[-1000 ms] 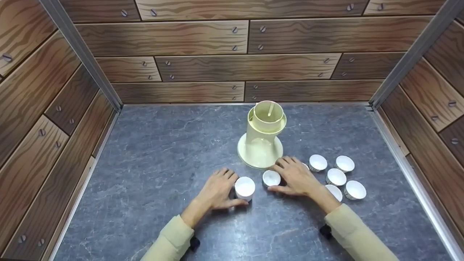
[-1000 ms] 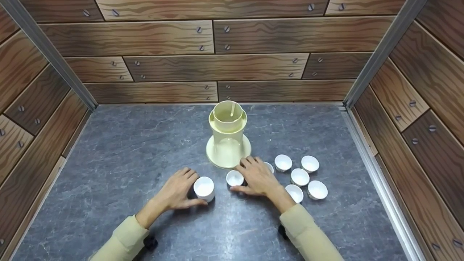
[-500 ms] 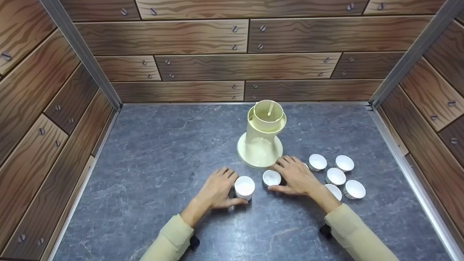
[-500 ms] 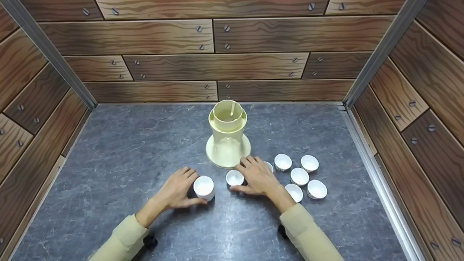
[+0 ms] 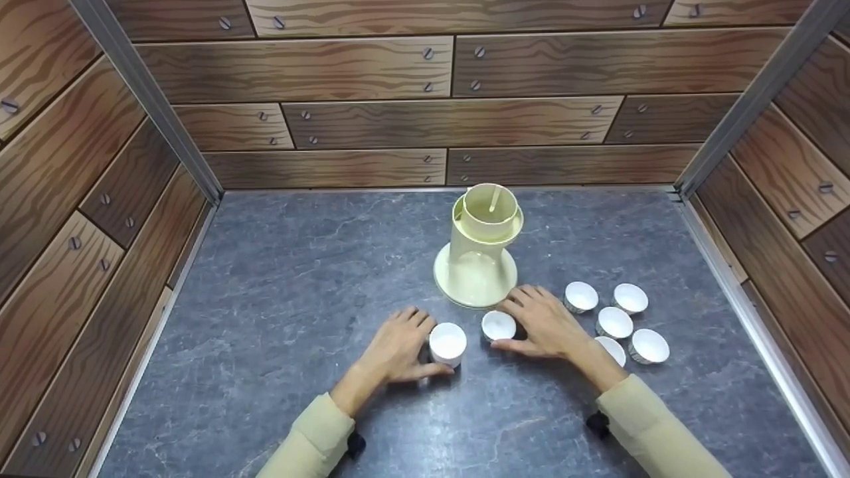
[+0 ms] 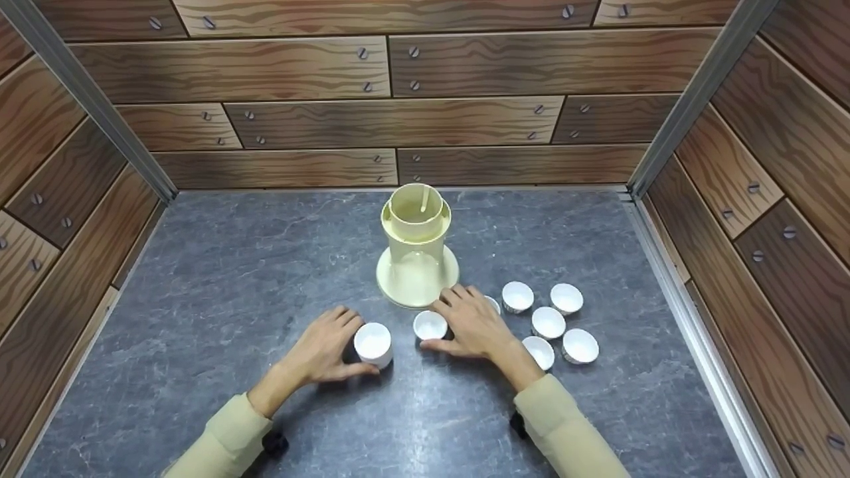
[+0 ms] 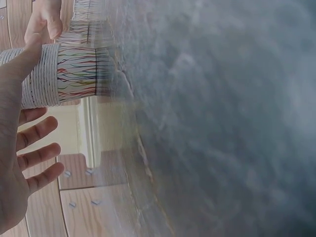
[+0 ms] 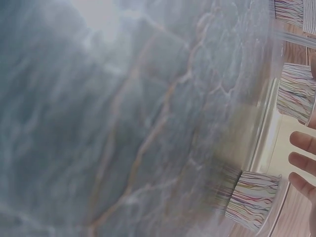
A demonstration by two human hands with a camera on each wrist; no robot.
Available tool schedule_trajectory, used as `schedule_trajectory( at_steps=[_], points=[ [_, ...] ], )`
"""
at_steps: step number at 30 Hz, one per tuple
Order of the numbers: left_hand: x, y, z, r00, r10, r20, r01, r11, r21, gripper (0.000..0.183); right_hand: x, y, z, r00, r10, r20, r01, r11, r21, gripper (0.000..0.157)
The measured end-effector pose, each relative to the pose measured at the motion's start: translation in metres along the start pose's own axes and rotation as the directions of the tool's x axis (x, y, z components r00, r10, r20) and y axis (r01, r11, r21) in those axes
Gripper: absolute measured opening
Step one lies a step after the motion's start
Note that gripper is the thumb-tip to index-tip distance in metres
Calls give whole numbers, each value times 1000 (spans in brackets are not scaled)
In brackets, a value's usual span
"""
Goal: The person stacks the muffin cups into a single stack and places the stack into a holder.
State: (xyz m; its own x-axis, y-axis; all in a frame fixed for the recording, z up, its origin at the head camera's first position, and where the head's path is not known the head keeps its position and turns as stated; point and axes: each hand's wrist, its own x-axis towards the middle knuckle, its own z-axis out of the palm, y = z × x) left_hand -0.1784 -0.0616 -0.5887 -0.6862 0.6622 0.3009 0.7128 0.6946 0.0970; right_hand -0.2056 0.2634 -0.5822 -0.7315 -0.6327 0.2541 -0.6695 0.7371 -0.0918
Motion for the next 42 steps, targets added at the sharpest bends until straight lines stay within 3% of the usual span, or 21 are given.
schedule_trajectory(
  at_steps=[18, 27, 35, 42],
  points=[
    [-1, 1, 1, 1000, -7, 1, 7, 1000, -11, 75, 0, -8, -10, 998, 3, -66, -2, 1000, 19, 67],
    [-1, 1, 2, 1000, -7, 6, 7, 1000, -14, 75, 2, -13, -15, 990, -35, -138, 37, 999, 8, 65],
    [-1, 1, 1, 1000, -5, -16, 5, 1000, -18, 73, 5, -19, -19, 983, -39, -180, 50, 997, 54, 62],
    [0, 0, 1, 1000, -14, 6, 14, 1000, -15, 74, 8, -22, -22, 980, -39, -194, 55, 995, 79, 61]
  ],
)
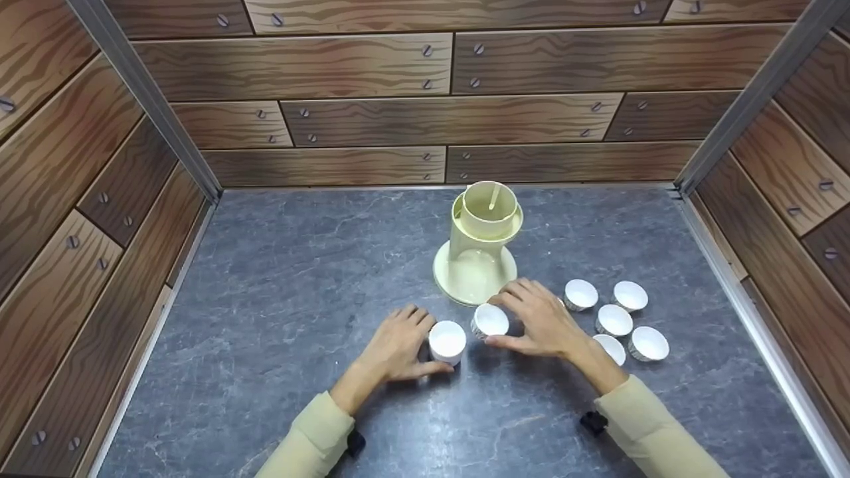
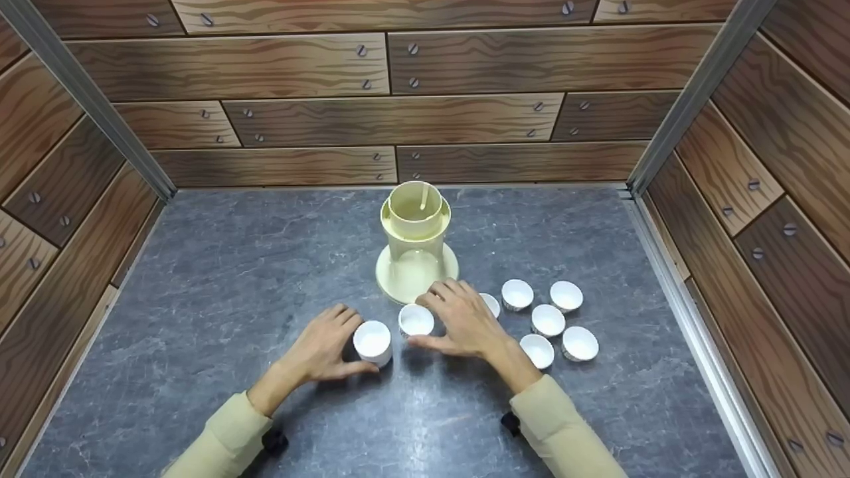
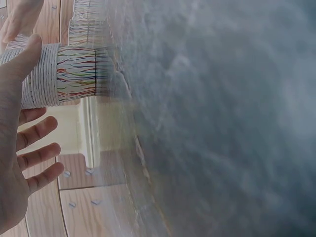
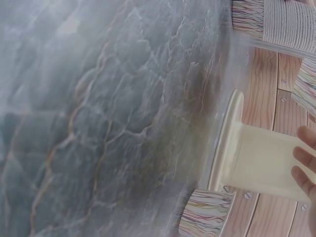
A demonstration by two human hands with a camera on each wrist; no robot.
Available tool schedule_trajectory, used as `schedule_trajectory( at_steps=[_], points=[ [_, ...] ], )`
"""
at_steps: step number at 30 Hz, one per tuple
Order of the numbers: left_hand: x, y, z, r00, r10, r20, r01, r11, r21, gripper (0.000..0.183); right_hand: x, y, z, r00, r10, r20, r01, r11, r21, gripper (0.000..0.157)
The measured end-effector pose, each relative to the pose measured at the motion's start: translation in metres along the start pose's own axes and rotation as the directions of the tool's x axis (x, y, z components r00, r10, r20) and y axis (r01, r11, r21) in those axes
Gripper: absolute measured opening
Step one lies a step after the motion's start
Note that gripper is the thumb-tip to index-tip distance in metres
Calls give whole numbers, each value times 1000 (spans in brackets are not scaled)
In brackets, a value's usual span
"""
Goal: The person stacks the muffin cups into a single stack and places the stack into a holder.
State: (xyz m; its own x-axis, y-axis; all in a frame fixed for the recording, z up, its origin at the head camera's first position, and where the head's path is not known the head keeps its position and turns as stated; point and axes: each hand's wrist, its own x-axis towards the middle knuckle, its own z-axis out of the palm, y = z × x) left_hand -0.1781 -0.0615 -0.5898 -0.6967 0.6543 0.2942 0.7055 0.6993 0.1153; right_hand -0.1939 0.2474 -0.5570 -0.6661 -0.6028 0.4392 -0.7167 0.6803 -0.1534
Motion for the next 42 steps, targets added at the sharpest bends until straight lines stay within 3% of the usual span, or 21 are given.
schedule_trajectory(
  at_steps=[25, 42],
  points=[
    [1, 1, -1, 1000, 11, -7, -11, 1000, 18, 74, 8, -10, -2, 995, -24, -101, 34, 995, 99, 60],
    [-1, 1, -2, 1000, 25, -17, -24, 999, 42, 75, 18, -22, 9, 983, -104, -150, 123, 985, 123, 59]
  ],
)
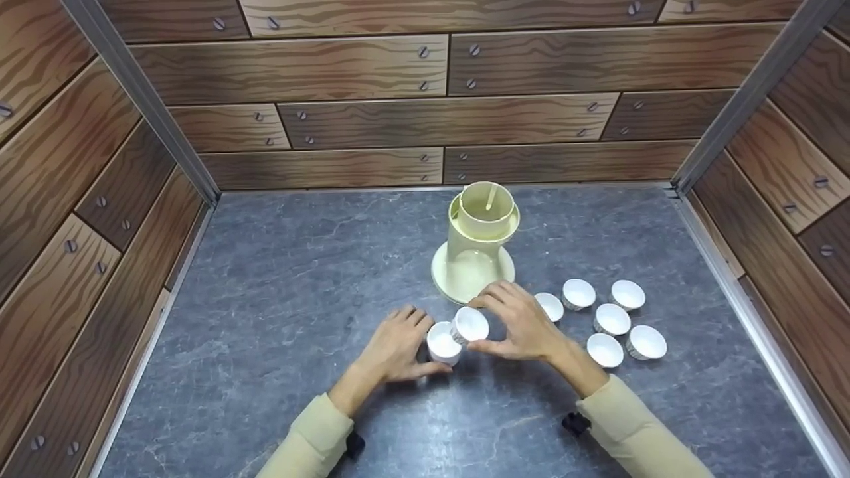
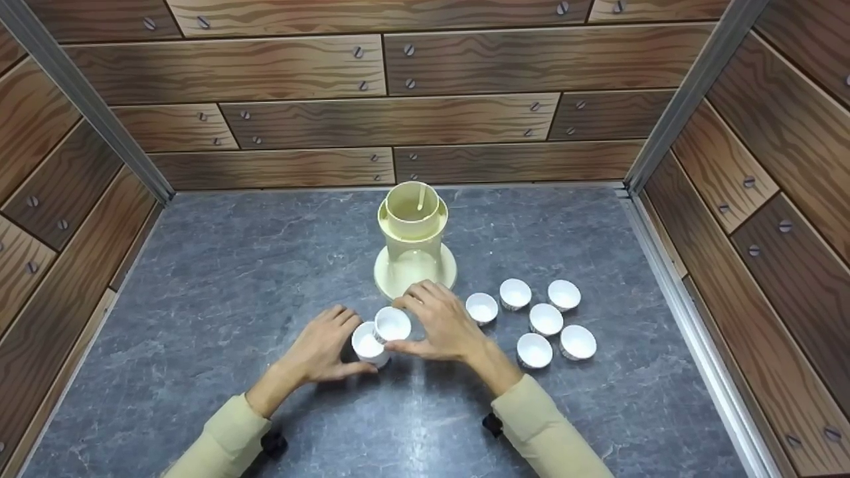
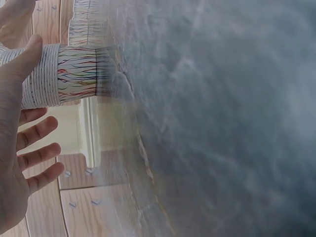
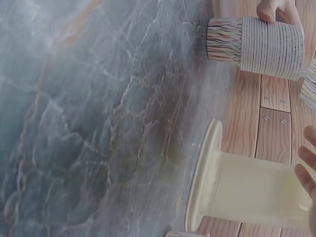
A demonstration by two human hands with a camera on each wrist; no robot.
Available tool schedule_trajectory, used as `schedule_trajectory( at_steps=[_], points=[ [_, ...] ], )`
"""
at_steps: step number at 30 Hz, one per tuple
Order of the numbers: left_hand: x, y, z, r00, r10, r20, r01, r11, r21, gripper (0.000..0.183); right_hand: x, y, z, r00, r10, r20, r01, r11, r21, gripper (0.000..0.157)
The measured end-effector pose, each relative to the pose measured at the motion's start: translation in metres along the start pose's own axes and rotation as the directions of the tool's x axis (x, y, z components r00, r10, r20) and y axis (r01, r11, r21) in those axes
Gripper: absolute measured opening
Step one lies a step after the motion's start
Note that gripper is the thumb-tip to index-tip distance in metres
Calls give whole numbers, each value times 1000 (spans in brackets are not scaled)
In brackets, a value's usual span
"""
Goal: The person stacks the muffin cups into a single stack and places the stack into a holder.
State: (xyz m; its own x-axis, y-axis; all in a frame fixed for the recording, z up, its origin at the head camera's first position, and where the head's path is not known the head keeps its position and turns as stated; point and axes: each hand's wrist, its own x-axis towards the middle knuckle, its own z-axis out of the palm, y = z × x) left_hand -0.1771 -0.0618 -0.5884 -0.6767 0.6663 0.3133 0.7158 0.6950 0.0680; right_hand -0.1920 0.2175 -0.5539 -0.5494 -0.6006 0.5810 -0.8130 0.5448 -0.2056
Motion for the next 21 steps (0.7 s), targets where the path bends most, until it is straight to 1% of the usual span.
schedule_trajectory(
  at_steps=[6, 11, 16, 21],
  points=[
    [0, 0, 0, 1000, 1, -14, -1, 1000, -15, 74, 3, -5, 3, 1000, -13, 16, 13, 1000, -6, 62],
    [1, 0, -1, 1000, -2, -15, 2, 1000, -21, 74, 6, -8, 4, 1000, -25, 7, 25, 1000, -8, 61],
    [1, 0, 0, 1000, 5, -29, -5, 1000, -5, 75, 7, -8, 7, 999, -36, -12, 36, 999, 2, 60],
    [0, 0, 1, 1000, 2, -21, -2, 1000, 4, 76, 8, -9, 9, 999, -51, -16, 52, 999, 11, 62]
  ],
)
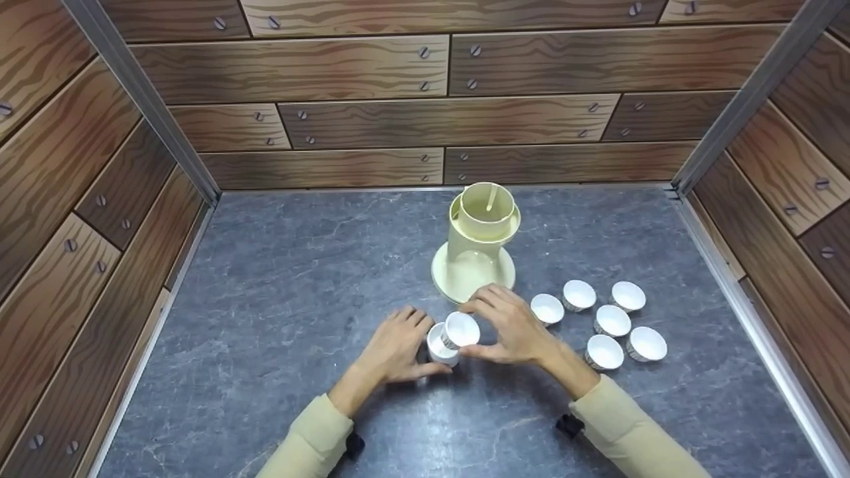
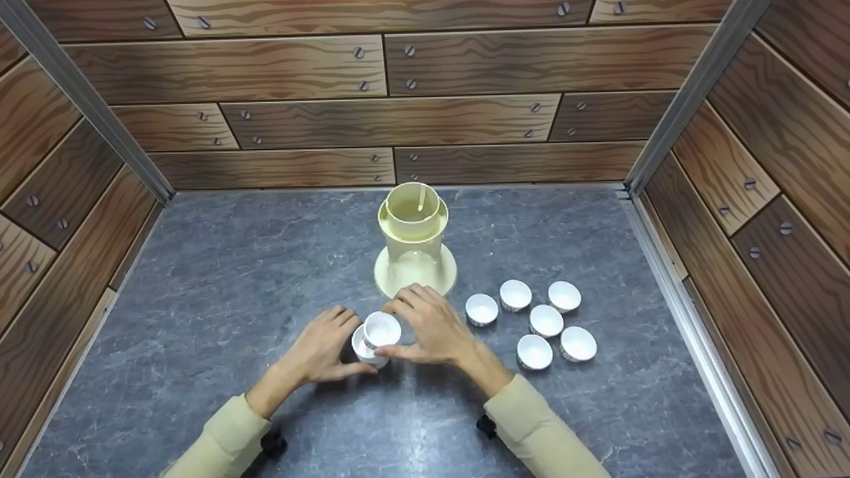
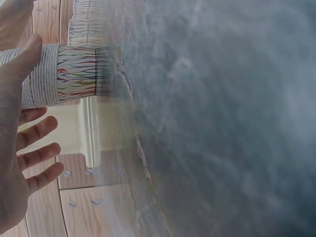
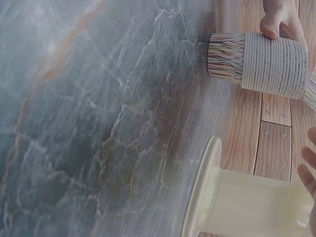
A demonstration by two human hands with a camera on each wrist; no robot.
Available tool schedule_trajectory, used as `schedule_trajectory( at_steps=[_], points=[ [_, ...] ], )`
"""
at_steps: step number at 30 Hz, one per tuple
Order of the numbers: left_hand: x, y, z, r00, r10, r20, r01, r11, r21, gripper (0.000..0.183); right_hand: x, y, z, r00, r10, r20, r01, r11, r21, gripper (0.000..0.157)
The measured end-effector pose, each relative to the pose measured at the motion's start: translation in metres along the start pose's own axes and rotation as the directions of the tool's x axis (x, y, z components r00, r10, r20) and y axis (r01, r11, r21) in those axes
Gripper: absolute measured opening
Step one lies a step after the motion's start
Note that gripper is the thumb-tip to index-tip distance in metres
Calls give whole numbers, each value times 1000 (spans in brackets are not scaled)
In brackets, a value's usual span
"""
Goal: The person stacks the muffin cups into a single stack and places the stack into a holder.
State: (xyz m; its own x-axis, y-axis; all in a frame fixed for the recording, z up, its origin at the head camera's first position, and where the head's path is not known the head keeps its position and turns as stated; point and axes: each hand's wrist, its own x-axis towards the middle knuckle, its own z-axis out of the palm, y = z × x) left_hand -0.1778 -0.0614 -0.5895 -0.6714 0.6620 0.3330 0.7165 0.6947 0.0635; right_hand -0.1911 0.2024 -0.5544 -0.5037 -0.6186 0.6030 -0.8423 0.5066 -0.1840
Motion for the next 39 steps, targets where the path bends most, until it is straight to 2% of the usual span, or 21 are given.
schedule_trajectory(
  at_steps=[11, 20, 39],
  points=[
    [1, 1, 1, 1000, -3, 11, 3, 1000, 18, 78, 1, -5, 5, 999, 5, 31, -5, 1000, -3, 66],
    [-1, 1, 2, 999, 8, -47, -8, 1000, 11, 76, 1, -4, 7, 999, 3, 33, -2, 1000, -6, 64],
    [0, 0, 1, 1000, 9, -11, -9, 1000, 22, 78, 3, -7, 10, 996, 25, 89, -22, 999, -24, 65]
  ],
)
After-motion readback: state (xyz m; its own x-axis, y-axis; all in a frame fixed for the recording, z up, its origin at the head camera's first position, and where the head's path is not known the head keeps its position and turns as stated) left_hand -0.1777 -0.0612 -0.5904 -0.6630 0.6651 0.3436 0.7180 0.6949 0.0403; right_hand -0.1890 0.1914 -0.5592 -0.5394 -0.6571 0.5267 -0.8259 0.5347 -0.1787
